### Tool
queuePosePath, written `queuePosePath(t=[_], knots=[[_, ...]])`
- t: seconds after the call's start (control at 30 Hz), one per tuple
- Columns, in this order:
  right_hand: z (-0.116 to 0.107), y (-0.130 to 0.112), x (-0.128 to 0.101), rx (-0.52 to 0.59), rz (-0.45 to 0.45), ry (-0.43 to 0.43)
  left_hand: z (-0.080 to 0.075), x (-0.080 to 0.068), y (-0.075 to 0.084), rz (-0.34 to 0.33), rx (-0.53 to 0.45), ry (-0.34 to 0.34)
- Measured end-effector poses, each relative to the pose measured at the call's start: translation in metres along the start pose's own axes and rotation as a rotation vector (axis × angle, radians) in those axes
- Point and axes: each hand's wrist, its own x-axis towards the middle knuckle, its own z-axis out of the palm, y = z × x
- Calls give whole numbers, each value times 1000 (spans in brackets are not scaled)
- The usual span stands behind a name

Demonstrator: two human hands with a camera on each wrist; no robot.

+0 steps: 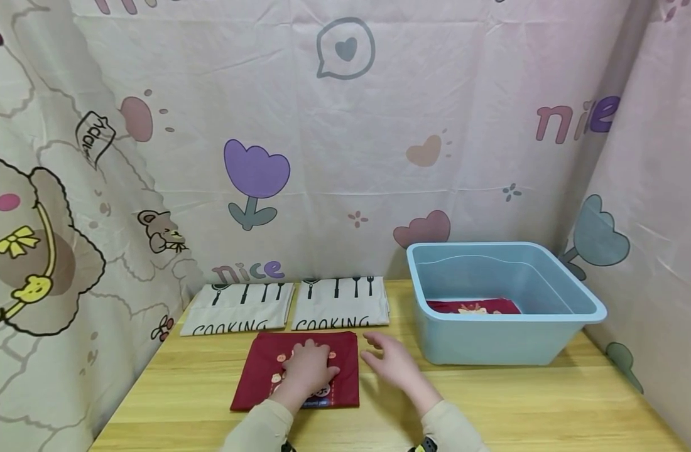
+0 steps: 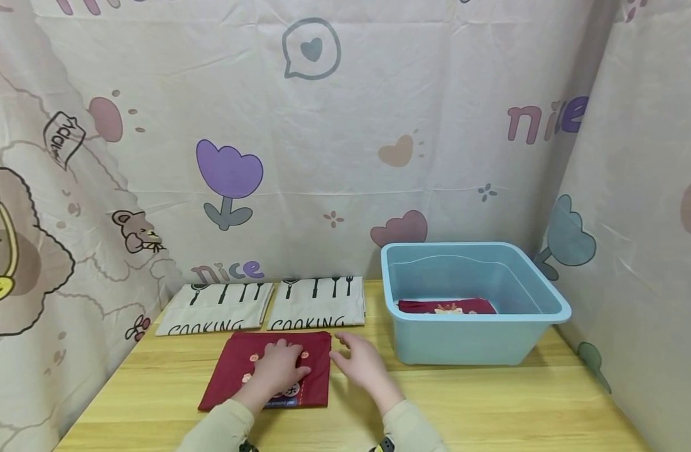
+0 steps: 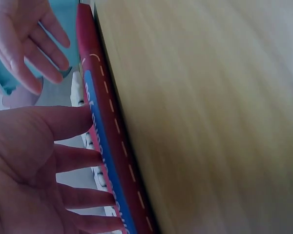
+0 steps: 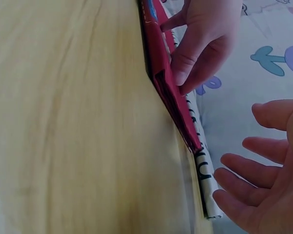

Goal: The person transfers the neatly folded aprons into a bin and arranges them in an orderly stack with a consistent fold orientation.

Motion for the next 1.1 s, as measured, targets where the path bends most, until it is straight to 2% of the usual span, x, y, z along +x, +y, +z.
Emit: queuePosePath(t=[0.2, 0.37, 0.63, 0.8, 1.1], knots=[[-5, 1, 1, -15, 54, -6, 6, 1, 12, -17, 7, -13], [-7, 1, 1, -33, 53, 2, 4, 0, 10, 3, -61, -12], [-7, 2, -2, -11, 32, 12, -16, -7, -6, 65, -216, 23], [-7, 3, -3, 40, 38, 3, -28, -13, -21, 99, -288, 70], [-6, 0, -4, 70, 41, 11, -38, -17, -49, 48, -304, 113]])
